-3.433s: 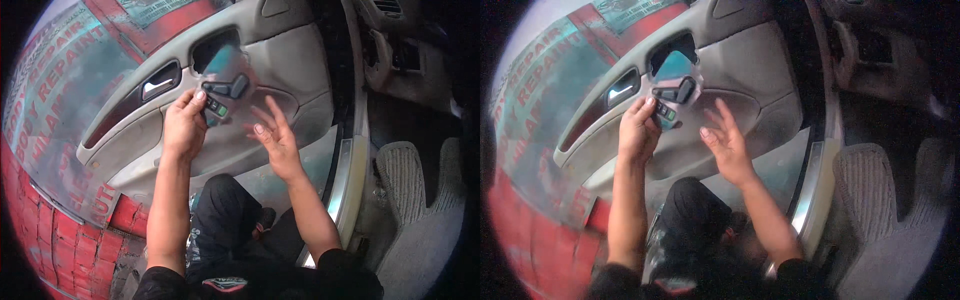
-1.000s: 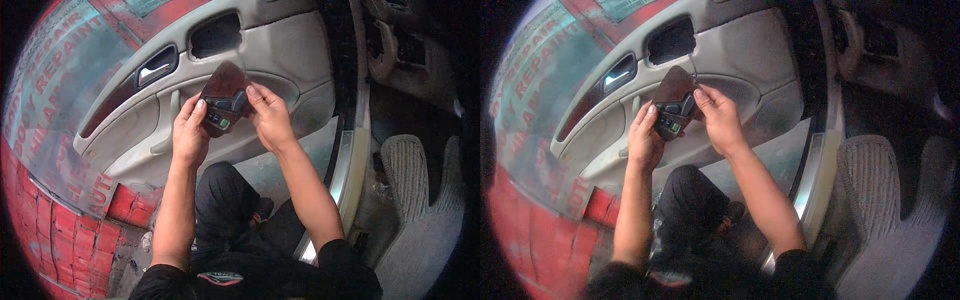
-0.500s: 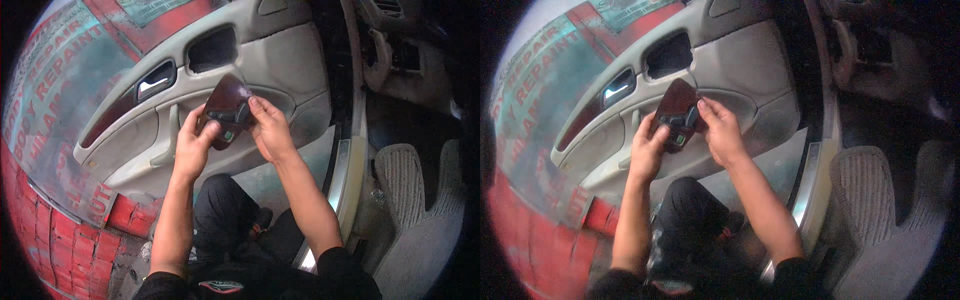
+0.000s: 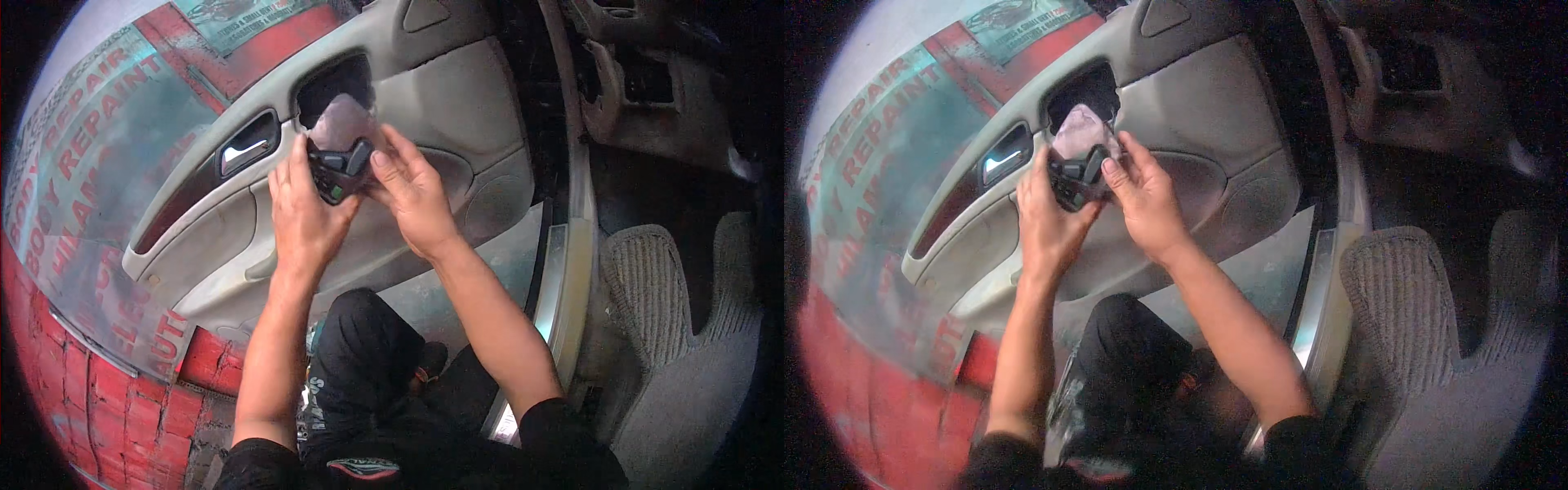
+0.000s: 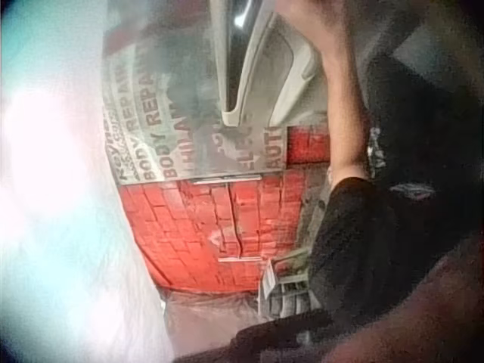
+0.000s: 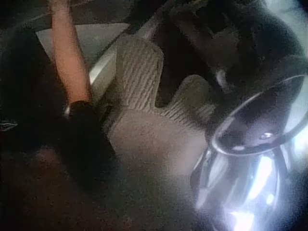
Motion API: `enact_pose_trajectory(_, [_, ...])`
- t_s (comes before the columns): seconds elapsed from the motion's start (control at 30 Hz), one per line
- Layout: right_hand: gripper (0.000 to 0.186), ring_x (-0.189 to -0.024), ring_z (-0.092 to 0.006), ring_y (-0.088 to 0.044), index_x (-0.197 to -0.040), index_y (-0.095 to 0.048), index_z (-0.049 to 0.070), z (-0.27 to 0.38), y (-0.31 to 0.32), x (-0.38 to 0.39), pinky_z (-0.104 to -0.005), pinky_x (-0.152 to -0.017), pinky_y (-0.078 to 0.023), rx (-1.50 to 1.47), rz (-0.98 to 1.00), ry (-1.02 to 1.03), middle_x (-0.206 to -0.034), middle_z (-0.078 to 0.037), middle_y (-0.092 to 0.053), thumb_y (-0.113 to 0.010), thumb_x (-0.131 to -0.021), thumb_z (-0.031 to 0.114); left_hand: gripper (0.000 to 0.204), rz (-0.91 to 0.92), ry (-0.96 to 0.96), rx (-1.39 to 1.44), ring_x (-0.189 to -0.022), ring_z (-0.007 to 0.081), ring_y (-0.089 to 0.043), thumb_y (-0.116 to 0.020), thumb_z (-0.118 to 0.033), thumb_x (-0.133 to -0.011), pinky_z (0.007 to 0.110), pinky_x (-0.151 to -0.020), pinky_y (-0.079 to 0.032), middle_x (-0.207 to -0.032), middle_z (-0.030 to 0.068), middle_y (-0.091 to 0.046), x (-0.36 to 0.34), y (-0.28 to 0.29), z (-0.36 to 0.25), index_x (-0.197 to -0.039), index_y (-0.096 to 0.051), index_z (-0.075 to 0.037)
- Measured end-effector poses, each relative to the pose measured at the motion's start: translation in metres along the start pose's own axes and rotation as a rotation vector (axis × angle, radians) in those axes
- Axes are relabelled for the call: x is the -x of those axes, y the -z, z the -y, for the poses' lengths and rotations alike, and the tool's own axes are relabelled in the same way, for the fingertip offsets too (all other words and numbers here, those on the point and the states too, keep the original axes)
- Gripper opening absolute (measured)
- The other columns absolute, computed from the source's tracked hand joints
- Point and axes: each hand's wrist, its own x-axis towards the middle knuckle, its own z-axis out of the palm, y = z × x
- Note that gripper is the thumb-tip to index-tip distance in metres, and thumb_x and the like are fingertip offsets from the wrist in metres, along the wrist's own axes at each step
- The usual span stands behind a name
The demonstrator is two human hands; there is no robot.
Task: The person installs a door control panel into a car door by connecting the internal wiring harness, positioning the panel, and pressing it into place using their hands and a pair of scissors to help guide or seat the components.
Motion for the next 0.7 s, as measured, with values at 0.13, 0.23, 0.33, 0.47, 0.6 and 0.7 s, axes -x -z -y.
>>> enact_pose_trajectory(0.13, [0.061, -0.129, -0.0221, -0.051, -0.150, -0.035, -0.002, 0.004, 0.010, -0.001, -0.0352, -0.104, -0.045, 0.145, 0.076, 0.023, -0.148, -0.017, -0.046, -0.060, -0.102, 0.026, 0.100, -0.103, -0.164, -0.063, -0.121, 0.0409, -0.048, -0.087, -0.013, -0.061, 0.047, -0.106, -0.040, -0.132, 0.0231, -0.052, -0.040, 0.000, 0.022, -0.145, -0.036, 0.001])
enact_pose_trajectory(0.23, [0.058, -0.129, -0.0220, -0.052, -0.148, -0.040, 0.002, 0.003, 0.021, 0.005, -0.0367, -0.103, -0.046, 0.244, 0.060, -0.020, -0.146, -0.015, -0.047, -0.059, -0.102, 0.031, 0.101, -0.082, -0.264, -0.085, -0.123, 0.0393, -0.048, -0.089, -0.009, -0.059, 0.048, -0.105, -0.039, -0.134, 0.0196, -0.052, -0.068, 0.005, 0.028, -0.147, -0.038, -0.005])
enact_pose_trajectory(0.33, [0.052, -0.125, -0.0230, -0.055, -0.143, -0.048, 0.003, -0.004, 0.041, 0.012, -0.0377, -0.101, -0.048, 0.302, 0.030, -0.068, -0.141, -0.012, -0.052, -0.057, -0.102, 0.034, 0.102, -0.063, -0.286, -0.144, -0.123, 0.0378, -0.048, -0.090, -0.010, -0.059, 0.048, -0.103, -0.040, -0.134, 0.0185, -0.053, -0.077, 0.004, 0.022, -0.147, -0.038, -0.006])
enact_pose_trajectory(0.47, [0.044, -0.121, -0.0232, -0.057, -0.134, -0.056, 0.003, -0.019, 0.052, 0.021, -0.0381, -0.099, -0.049, 0.312, -0.007, -0.147, -0.137, -0.010, -0.055, -0.056, -0.103, 0.033, 0.102, -0.050, -0.294, -0.220, -0.123, 0.0368, -0.048, -0.090, -0.010, -0.059, 0.048, -0.102, -0.041, -0.134, 0.0182, -0.052, -0.082, 0.003, 0.022, -0.147, -0.038, -0.007])
enact_pose_trajectory(0.6, [0.042, -0.119, -0.0225, -0.058, -0.133, -0.057, 0.003, -0.026, 0.059, 0.038, -0.0384, -0.098, -0.049, 0.285, -0.034, -0.167, -0.135, -0.010, -0.056, -0.057, -0.103, 0.033, 0.104, -0.070, -0.297, -0.284, -0.121, 0.0373, -0.048, -0.091, -0.009, -0.057, 0.046, -0.102, -0.042, -0.132, 0.0184, -0.052, -0.080, 0.000, 0.021, -0.147, -0.038, -0.007])
enact_pose_trajectory(0.7, [0.041, -0.118, -0.0221, -0.059, -0.132, -0.058, 0.003, -0.036, 0.073, 0.046, -0.0379, -0.096, -0.050, 0.245, -0.059, -0.199, -0.134, -0.009, -0.057, -0.057, -0.102, 0.031, 0.101, -0.040, -0.256, -0.276, -0.121, 0.0386, -0.047, -0.090, -0.009, -0.060, 0.046, -0.104, -0.042, -0.130, 0.0199, -0.051, -0.081, 0.001, 0.013, -0.147, -0.038, -0.006])
